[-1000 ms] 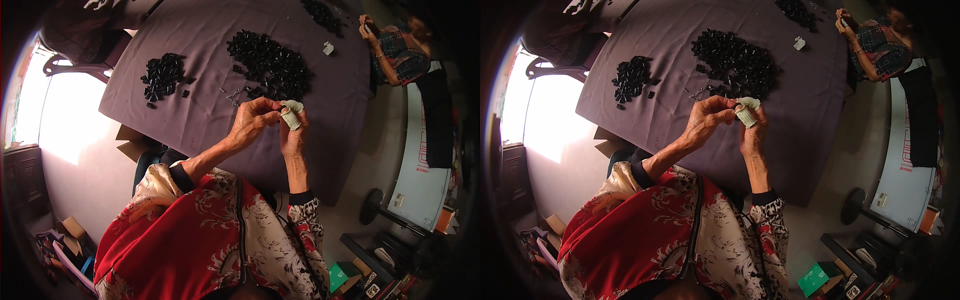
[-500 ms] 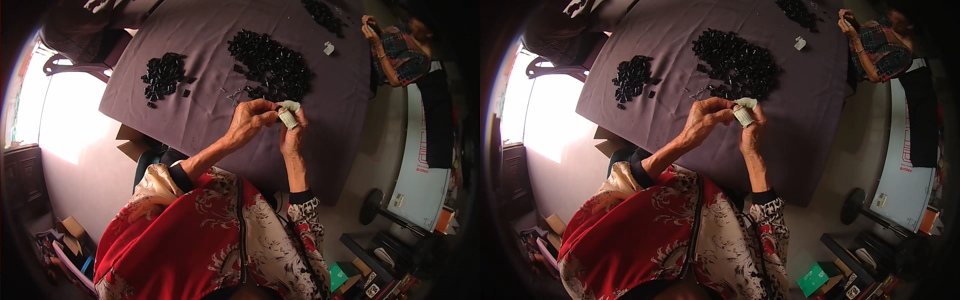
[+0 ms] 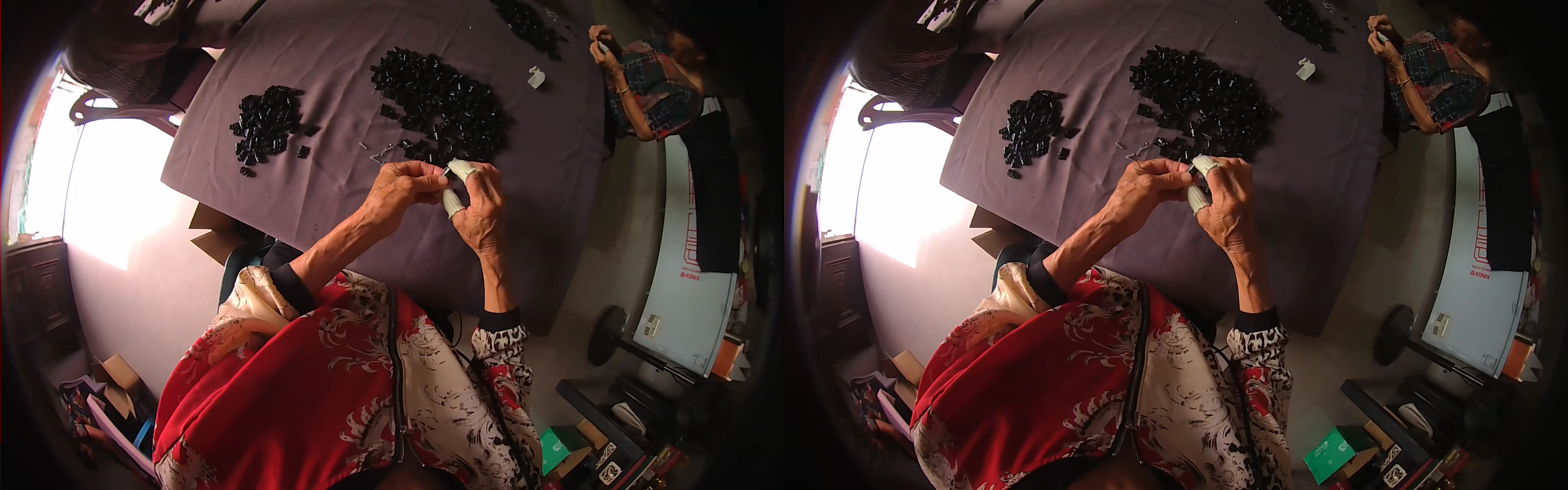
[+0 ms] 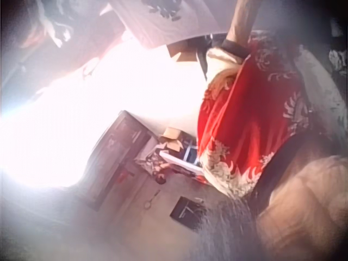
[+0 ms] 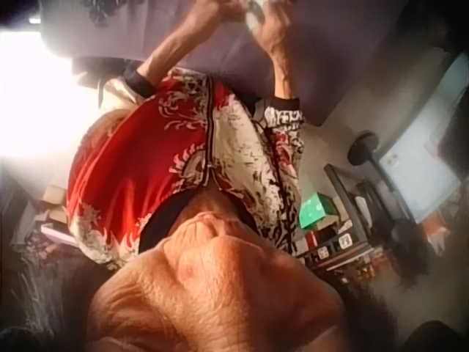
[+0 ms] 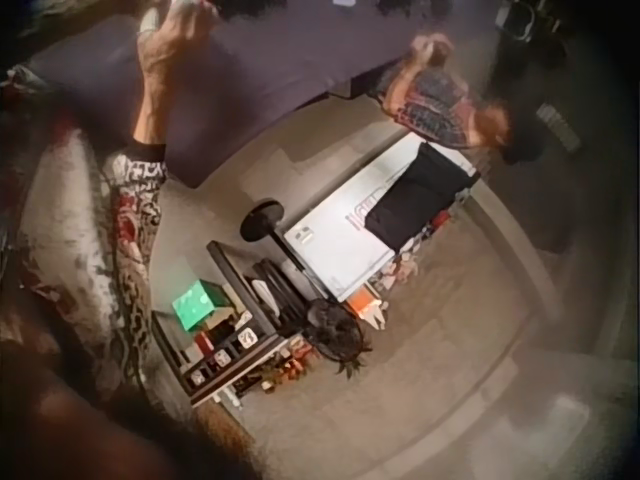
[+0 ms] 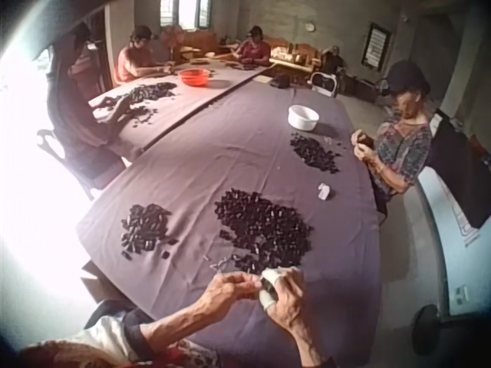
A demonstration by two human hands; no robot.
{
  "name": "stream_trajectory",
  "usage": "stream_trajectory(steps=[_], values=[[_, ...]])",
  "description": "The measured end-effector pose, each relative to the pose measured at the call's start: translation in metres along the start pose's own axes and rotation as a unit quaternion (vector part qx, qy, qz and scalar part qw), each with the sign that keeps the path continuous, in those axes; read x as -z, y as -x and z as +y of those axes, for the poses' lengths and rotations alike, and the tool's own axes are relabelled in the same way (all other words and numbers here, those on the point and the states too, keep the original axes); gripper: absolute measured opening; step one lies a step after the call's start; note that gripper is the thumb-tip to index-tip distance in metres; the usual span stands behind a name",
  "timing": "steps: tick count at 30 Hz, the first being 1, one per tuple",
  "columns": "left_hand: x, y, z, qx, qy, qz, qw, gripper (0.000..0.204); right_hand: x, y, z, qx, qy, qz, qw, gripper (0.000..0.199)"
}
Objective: The person assembles small plastic parts by hand, picking up individual pieces from the table and pressing them together.
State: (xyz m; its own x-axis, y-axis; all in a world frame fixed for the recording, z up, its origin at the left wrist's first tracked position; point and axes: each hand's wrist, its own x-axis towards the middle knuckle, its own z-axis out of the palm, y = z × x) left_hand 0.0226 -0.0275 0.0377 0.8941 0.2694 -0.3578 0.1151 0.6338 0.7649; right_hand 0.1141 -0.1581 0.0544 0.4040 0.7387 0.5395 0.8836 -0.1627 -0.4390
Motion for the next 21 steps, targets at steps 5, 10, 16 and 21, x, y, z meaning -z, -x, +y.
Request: stream_trajectory(steps=[5, 10, 16, 21], values=[[0.0055, 0.0030, 0.0000, -0.005, -0.016, -0.022, 1.000, 0.017, -0.0042, 0.0036, 0.0052, 0.010, 0.008, -0.005, 1.000, 0.037], [0.0073, 0.0036, -0.0043, -0.002, -0.008, -0.025, 1.000, 0.019, -0.0035, 0.0048, 0.0033, 0.006, -0.020, 0.002, 1.000, 0.035], [0.0036, 0.0072, -0.0022, -0.006, -0.027, -0.013, 1.000, 0.017, -0.0093, 0.0086, 0.0006, 0.030, 0.002, 0.001, 1.000, 0.033], [0.0075, 0.0074, -0.0083, -0.011, -0.026, -0.007, 1.000, 0.015, -0.0087, 0.0059, -0.0015, 0.025, 0.030, -0.043, 0.998, 0.029]])
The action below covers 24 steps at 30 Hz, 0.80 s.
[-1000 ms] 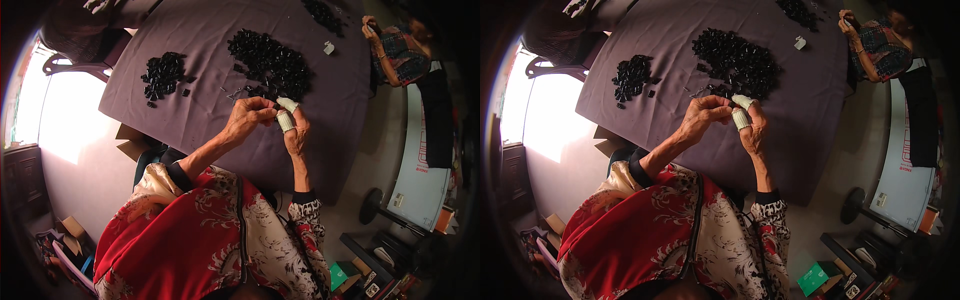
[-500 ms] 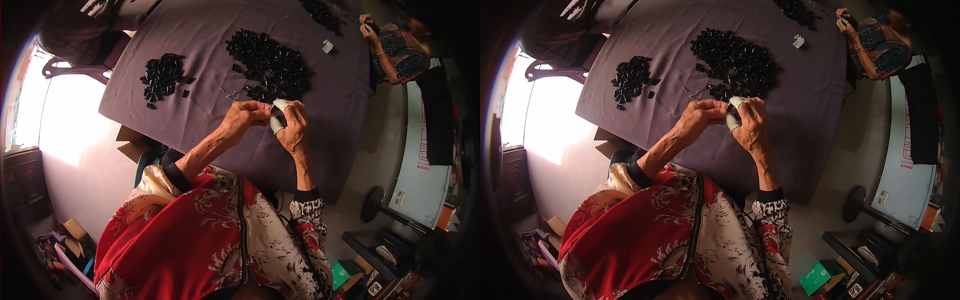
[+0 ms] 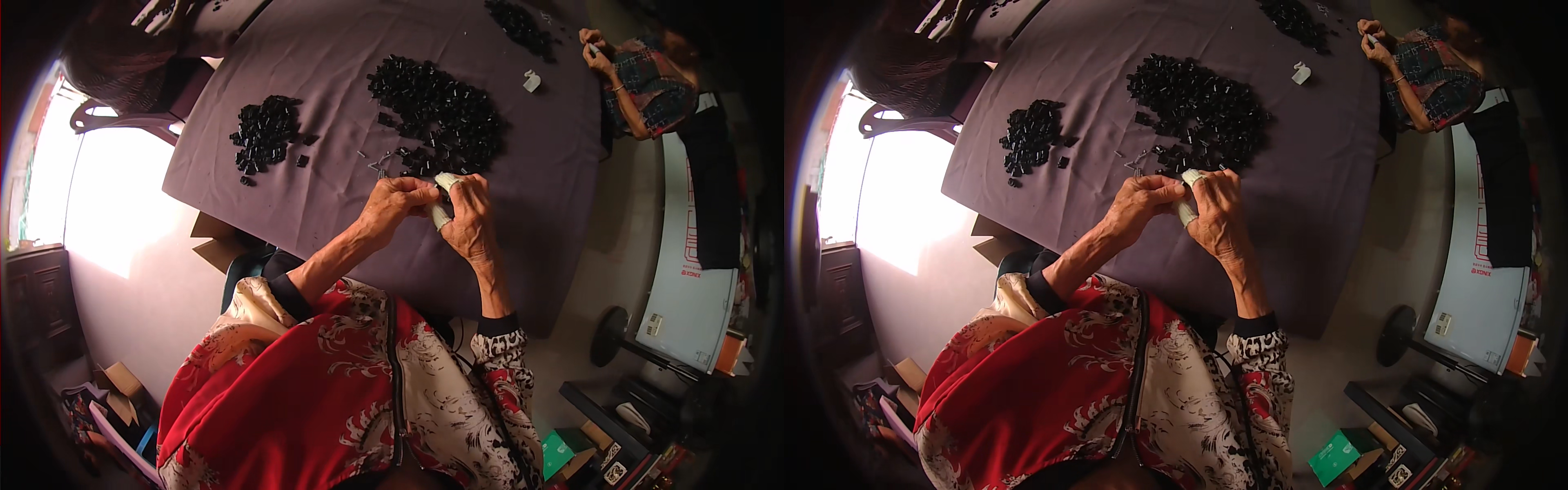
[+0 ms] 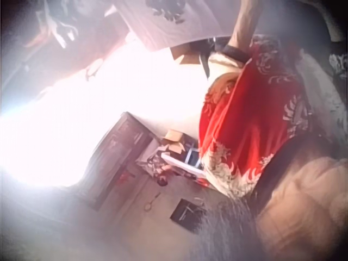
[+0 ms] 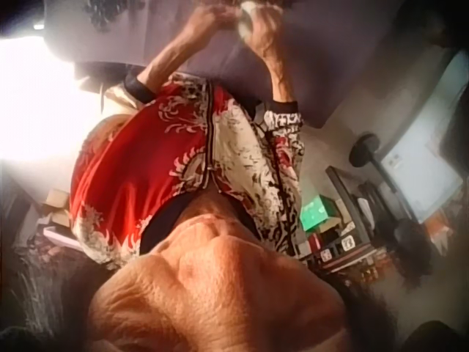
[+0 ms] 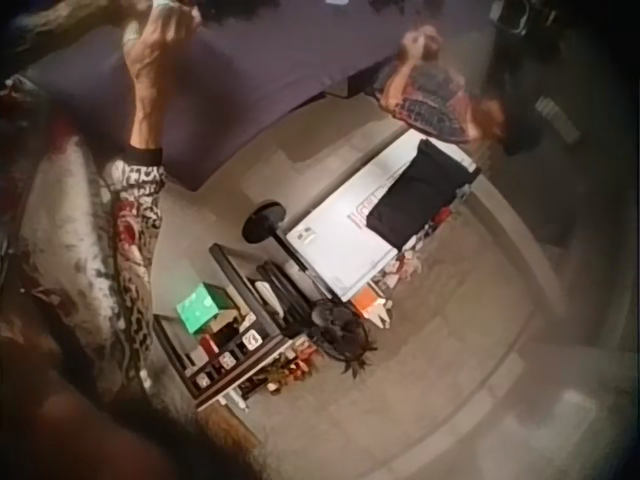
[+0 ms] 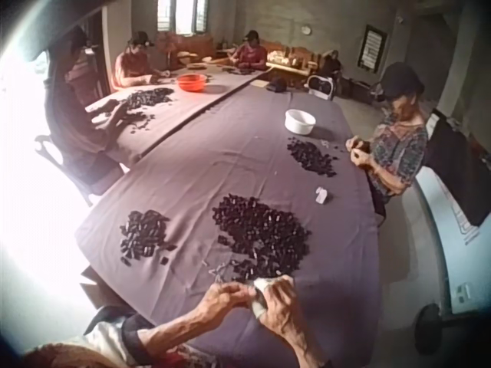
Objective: The person assembles small plastic parts by hand, picking up individual pieces from the table and pressing them together.
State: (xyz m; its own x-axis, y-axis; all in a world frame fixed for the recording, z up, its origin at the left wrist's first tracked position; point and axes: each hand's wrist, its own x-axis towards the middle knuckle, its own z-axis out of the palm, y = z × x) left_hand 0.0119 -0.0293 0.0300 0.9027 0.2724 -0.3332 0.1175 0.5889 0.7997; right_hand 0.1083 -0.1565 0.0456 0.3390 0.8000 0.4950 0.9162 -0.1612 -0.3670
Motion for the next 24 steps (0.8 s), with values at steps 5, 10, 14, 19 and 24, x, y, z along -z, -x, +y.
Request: stream_trajectory(steps=[5, 10, 14, 19, 24], values=[[0.003, -0.001, -0.002, 0.006, -0.016, 0.016, 1.000, 0.015, 0.005, -0.005, -0.001, 0.012, 0.051, -0.038, 0.998, 0.025], [0.000, 0.001, -0.005, 0.020, -0.014, 0.026, 0.999, 0.016, 0.001, -0.002, 0.002, 0.015, 0.065, -0.058, 0.996, 0.023], [0.003, 0.003, -0.007, 0.037, -0.042, 0.020, 0.998, 0.020, -0.003, -0.001, 0.003, 0.027, 0.078, -0.074, 0.994, 0.019], [0.005, 0.002, -0.005, 0.033, -0.048, -0.002, 0.998, 0.020, -0.005, -0.003, 0.005, 0.034, 0.071, -0.059, 0.995, 0.012], [0.003, 0.006, -0.001, 0.039, -0.053, -0.002, 0.998, 0.018, -0.007, 0.000, 0.006, 0.047, 0.063, -0.059, 0.995, 0.012]])
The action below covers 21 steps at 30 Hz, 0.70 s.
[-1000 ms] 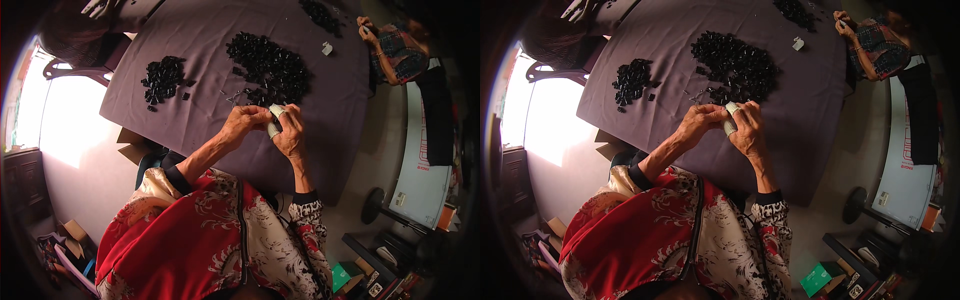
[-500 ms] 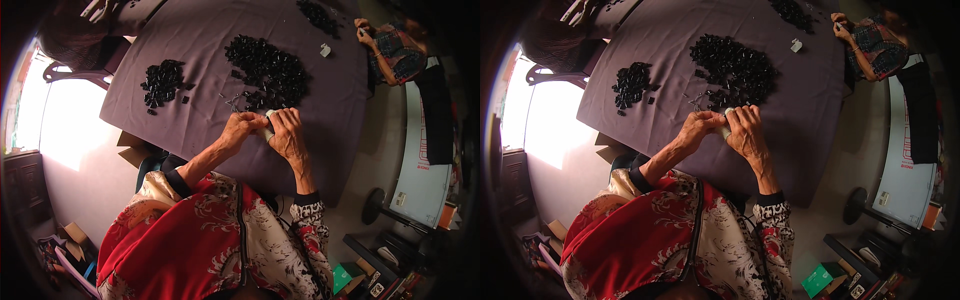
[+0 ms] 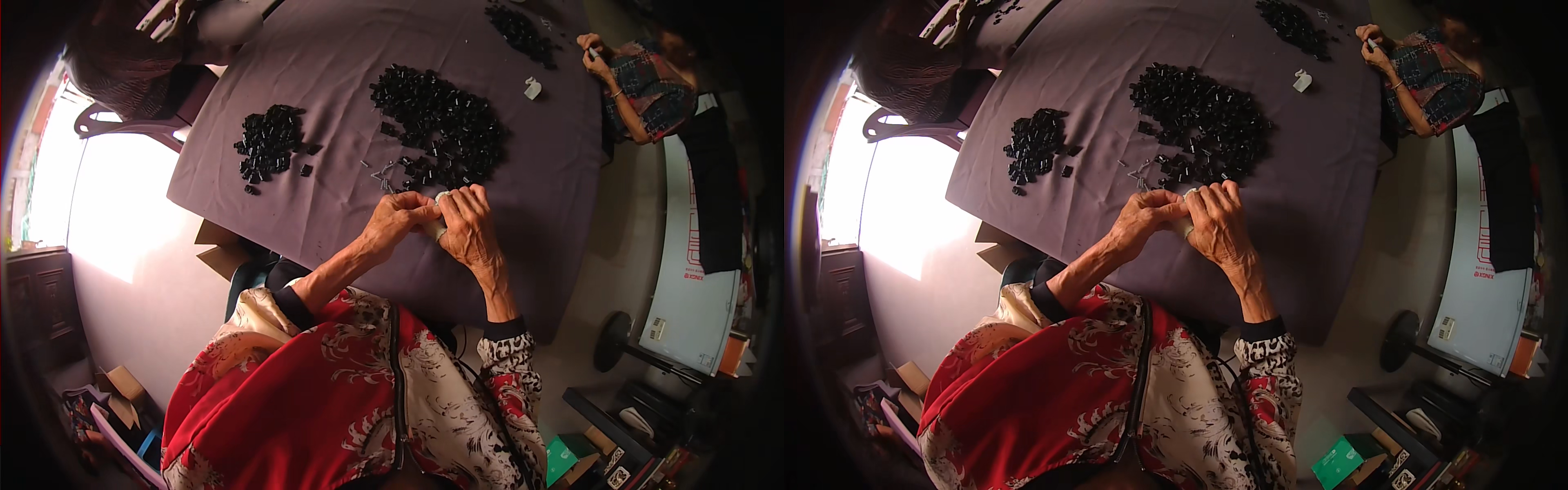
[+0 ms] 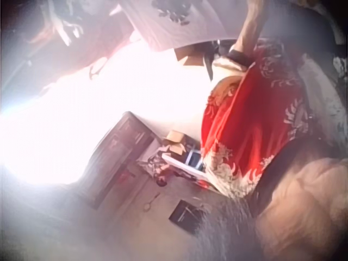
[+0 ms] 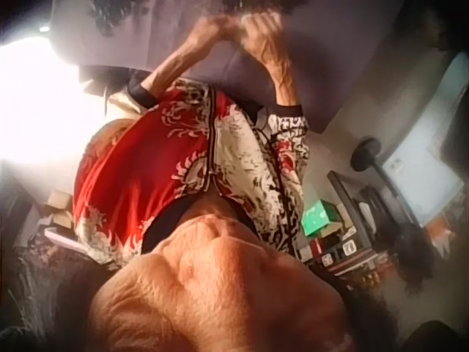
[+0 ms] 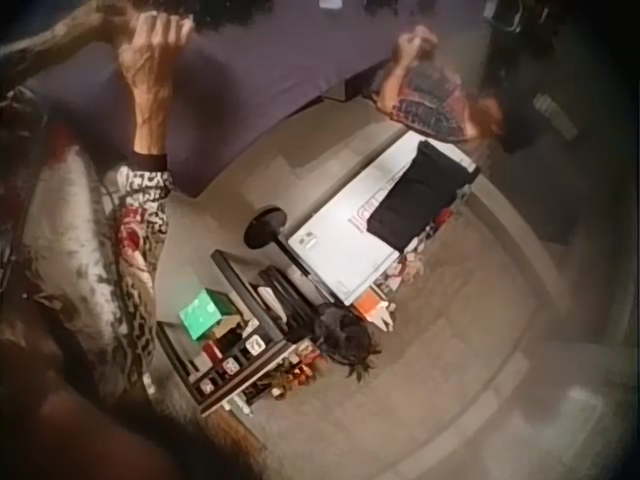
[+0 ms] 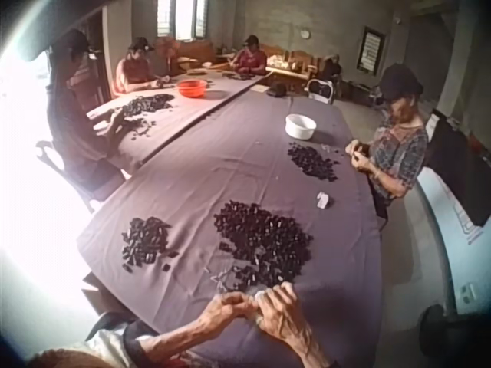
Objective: The person assembles small plastic parts by hand, picking up individual pieces from the table and pressing them together.
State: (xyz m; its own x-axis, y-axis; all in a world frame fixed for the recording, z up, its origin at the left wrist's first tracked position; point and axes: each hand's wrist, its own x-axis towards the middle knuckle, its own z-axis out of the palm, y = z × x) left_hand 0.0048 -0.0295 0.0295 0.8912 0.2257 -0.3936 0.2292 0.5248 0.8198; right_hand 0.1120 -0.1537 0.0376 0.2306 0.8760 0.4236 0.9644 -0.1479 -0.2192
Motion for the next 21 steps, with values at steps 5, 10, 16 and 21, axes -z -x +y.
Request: stream_trajectory(steps=[5, 10, 16, 21], values=[[0.002, -0.001, -0.006, -0.029, -0.005, 0.005, 1.000, 0.016, 0.000, 0.001, -0.004, -0.001, 0.000, -0.005, 1.000, 0.012], [0.006, -0.001, -0.008, -0.018, -0.014, 0.010, 1.000, 0.015, -0.004, -0.001, -0.006, -0.004, 0.038, -0.007, 0.999, 0.033], [0.007, 0.000, -0.009, -0.008, -0.029, -0.001, 1.000, 0.015, -0.007, 0.001, -0.007, -0.014, 0.011, -0.003, 1.000, 0.036], [0.008, 0.001, -0.009, 0.006, -0.010, -0.013, 1.000, 0.016, -0.011, 0.004, -0.002, 0.021, -0.001, 0.018, 1.000, 0.032]])
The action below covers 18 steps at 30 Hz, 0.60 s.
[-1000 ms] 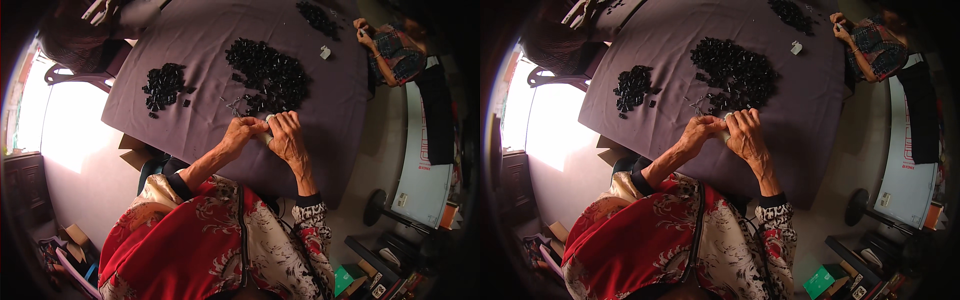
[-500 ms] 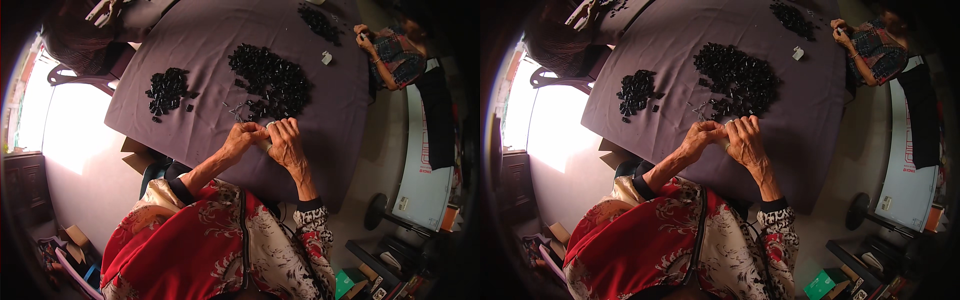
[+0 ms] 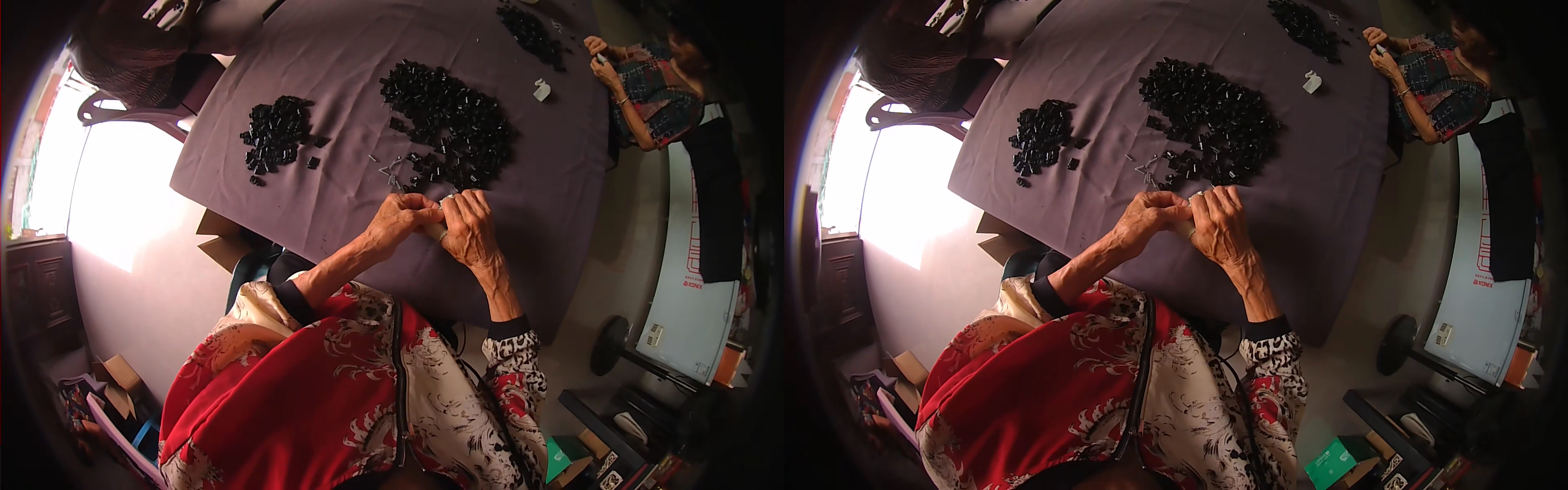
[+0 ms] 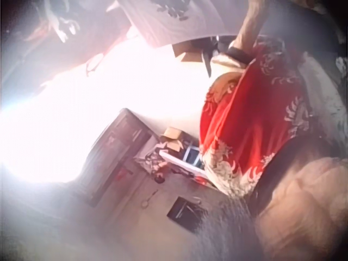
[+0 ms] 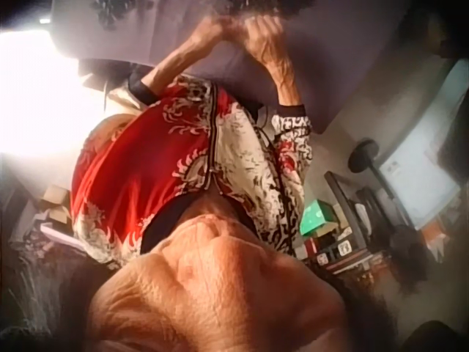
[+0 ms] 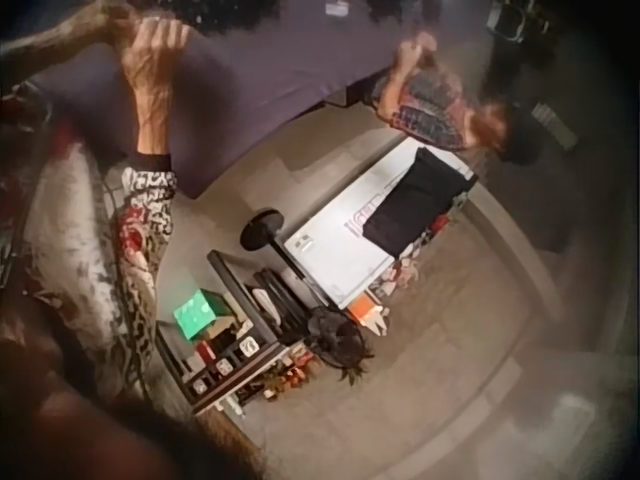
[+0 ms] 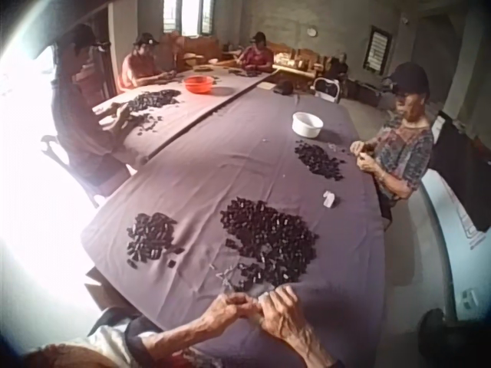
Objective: The person assembles small plastic parts by hand, picking up individual pieces from the table and pressing them together.
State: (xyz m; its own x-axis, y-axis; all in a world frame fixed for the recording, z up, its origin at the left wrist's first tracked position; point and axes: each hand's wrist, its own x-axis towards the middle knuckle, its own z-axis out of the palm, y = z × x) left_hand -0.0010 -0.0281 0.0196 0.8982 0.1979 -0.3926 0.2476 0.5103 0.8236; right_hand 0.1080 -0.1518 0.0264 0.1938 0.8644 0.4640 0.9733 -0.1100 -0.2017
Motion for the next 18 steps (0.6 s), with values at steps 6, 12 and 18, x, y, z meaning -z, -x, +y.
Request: stream_trajectory(steps=[6, 12, 18], values=[[-0.0021, 0.0022, 0.0005, 0.004, -0.022, 0.009, 1.000, 0.015, -0.0038, 0.0059, 0.0037, 0.023, -0.001, -0.002, 1.000, 0.025], [-0.0019, 0.0015, -0.0045, 0.012, -0.016, 0.013, 1.000, 0.014, -0.0010, 0.0071, -0.0002, 0.013, -0.017, -0.002, 1.000, 0.026], [-0.0023, 0.0041, -0.0030, 0.010, -0.006, 0.003, 1.000, 0.014, -0.0009, 0.0071, -0.0007, 0.019, -0.025, -0.001, 1.000, 0.027]])
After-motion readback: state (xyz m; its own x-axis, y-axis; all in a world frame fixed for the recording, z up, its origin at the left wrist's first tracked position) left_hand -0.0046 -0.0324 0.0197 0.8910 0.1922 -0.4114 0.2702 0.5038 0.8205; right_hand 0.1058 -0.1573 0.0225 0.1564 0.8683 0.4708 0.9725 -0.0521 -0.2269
